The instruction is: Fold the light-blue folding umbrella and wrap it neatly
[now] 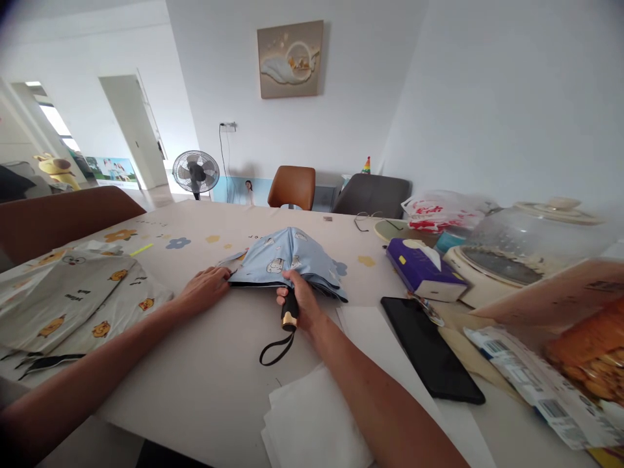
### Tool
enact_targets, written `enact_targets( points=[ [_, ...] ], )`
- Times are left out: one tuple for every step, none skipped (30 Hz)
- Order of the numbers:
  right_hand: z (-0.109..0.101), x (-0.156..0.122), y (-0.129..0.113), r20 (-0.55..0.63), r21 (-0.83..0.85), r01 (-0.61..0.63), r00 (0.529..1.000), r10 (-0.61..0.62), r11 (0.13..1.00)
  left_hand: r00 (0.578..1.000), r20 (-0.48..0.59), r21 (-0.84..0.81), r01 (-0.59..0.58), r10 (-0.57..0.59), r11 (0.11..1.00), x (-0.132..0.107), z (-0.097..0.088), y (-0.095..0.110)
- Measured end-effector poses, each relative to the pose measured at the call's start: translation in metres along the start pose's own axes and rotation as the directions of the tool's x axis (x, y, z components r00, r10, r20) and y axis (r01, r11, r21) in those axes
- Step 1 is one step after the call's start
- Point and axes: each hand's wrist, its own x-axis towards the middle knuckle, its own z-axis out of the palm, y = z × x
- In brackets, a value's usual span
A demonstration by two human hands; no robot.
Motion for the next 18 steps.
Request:
enact_targets(
  points=[
    [0.0,-0.001,-0.002,0.004,-0.001,0.01,1.0,-0.01,1.0,1.0,0.003,0.003,-0.002,0.002,1.0,0.0,0.0,0.0],
    [0.001,-0.002,-0.004,0.008,-0.001,0.022,1.0,-0.022,1.0,1.0,0.007,0.004,-0.005,0.005,1.0,-0.001,0.0,-0.001],
    [0.001,-0.002,-0.006,0.01,0.001,0.034,0.999,-0.034,0.999,1.0,0.01,0.002,-0.007,0.007,1.0,-0.001,0.001,-0.002],
    [0.001,-0.002,-0.007,0.013,0.003,0.045,0.999,-0.045,0.999,1.0,0.007,0.0,-0.006,0.006,1.0,-0.001,0.002,-0.003],
    [0.0,-0.002,-0.008,0.021,0.008,0.059,0.998,-0.06,0.998,1.0,-0.006,-0.005,-0.003,0.003,1.0,-0.001,0.002,-0.005],
    [0.0,-0.002,-0.009,0.027,0.016,0.079,0.996,-0.079,0.997,1.0,-0.031,-0.012,0.001,-0.001,1.0,-0.001,0.003,-0.007],
    [-0.001,-0.001,-0.009,0.03,0.022,0.097,0.995,-0.097,0.995,0.997,-0.071,-0.021,0.006,-0.007,1.0,-0.001,0.003,-0.009],
    [-0.002,0.0,-0.009,0.031,0.022,0.108,0.994,-0.109,0.994,0.992,-0.126,-0.036,0.008,-0.013,0.999,-0.001,0.003,-0.01],
    [-0.003,0.0,-0.008,0.027,0.017,0.116,0.993,-0.117,0.993,0.981,-0.192,-0.061,0.005,-0.017,0.998,-0.001,0.003,-0.01],
    [-0.003,0.0,-0.007,0.018,0.006,0.12,0.993,-0.12,0.993,0.966,-0.259,-0.099,-0.011,-0.015,0.995,-0.001,0.002,-0.008],
    [-0.003,0.0,-0.006,0.006,-0.011,0.124,0.992,-0.124,0.992,0.947,-0.321,-0.149,-0.043,-0.007,0.988,0.0,0.001,-0.004],
    [-0.003,-0.001,-0.005,-0.002,-0.033,0.125,0.992,-0.125,0.992,0.93,-0.368,-0.209,-0.086,0.003,0.974,0.001,0.0,0.001],
    [-0.002,-0.002,-0.004,-0.006,-0.056,0.131,0.991,-0.132,0.99,0.918,-0.397,-0.279,-0.129,0.008,0.952,0.002,-0.002,0.009],
    [-0.001,-0.003,-0.003,-0.014,-0.078,0.146,0.989,-0.148,0.986,0.915,-0.404,-0.353,-0.167,0.011,0.921,0.004,-0.004,0.018],
    [0.001,-0.004,-0.002,-0.024,-0.102,0.162,0.986,-0.166,0.981,0.923,-0.386,-0.432,-0.188,0.008,0.882,0.006,-0.006,0.03],
    [0.004,-0.005,-0.001,-0.036,-0.13,0.177,0.982,-0.183,0.976,0.937,-0.35,-0.512,-0.176,-0.017,0.841,0.009,-0.008,0.042],
    [0.007,-0.006,0.0,-0.045,-0.159,0.191,0.979,-0.201,0.969,0.955,-0.295,-0.589,-0.152,-0.036,0.794,0.014,-0.01,0.056],
    [0.01,-0.007,0.002,-0.051,-0.189,0.203,0.975,-0.216,0.961,0.965,-0.258,-0.659,-0.137,-0.052,0.74,0.019,-0.012,0.07]
  ],
)
